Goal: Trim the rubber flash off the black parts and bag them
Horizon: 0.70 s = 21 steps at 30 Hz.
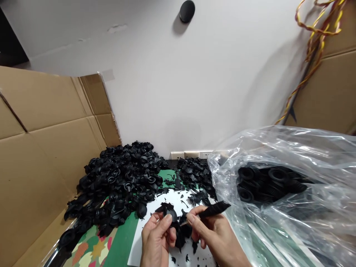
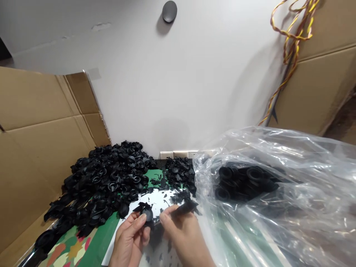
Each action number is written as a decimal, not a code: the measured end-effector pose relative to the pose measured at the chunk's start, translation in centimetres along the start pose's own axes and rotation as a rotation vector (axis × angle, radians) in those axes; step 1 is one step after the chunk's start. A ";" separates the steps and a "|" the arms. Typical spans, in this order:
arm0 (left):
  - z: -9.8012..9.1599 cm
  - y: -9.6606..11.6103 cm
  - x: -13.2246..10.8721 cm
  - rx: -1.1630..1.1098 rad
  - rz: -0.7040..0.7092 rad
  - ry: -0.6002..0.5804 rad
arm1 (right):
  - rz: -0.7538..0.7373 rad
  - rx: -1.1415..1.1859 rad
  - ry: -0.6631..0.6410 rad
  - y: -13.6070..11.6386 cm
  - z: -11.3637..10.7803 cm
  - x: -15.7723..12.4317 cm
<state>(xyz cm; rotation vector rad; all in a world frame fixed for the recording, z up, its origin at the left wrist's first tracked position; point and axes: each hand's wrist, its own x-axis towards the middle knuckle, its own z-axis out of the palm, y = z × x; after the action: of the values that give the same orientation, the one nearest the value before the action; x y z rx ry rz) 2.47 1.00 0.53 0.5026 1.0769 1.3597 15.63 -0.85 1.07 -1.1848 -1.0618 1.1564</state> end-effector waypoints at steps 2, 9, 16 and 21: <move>0.0 0.0 0.0 0.041 0.013 -0.008 | -0.032 -0.047 -0.011 0.1 0.0 0.0; 0.1 0.4 -0.1 0.166 -0.009 -0.182 | -0.129 -0.119 -0.063 -0.2 0.0 -0.3; 0.7 0.9 0.3 0.274 0.022 -0.158 | -0.244 -0.274 -0.151 -1.2 -0.8 0.1; 1.1 0.5 0.5 0.193 -0.009 -0.053 | -0.647 -0.513 -0.176 0.1 0.2 -0.3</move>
<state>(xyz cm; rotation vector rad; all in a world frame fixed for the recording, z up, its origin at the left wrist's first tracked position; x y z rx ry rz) 3.04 1.86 1.26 0.6701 1.1716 1.2340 15.44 -1.13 1.00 -0.9995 -1.7841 0.4922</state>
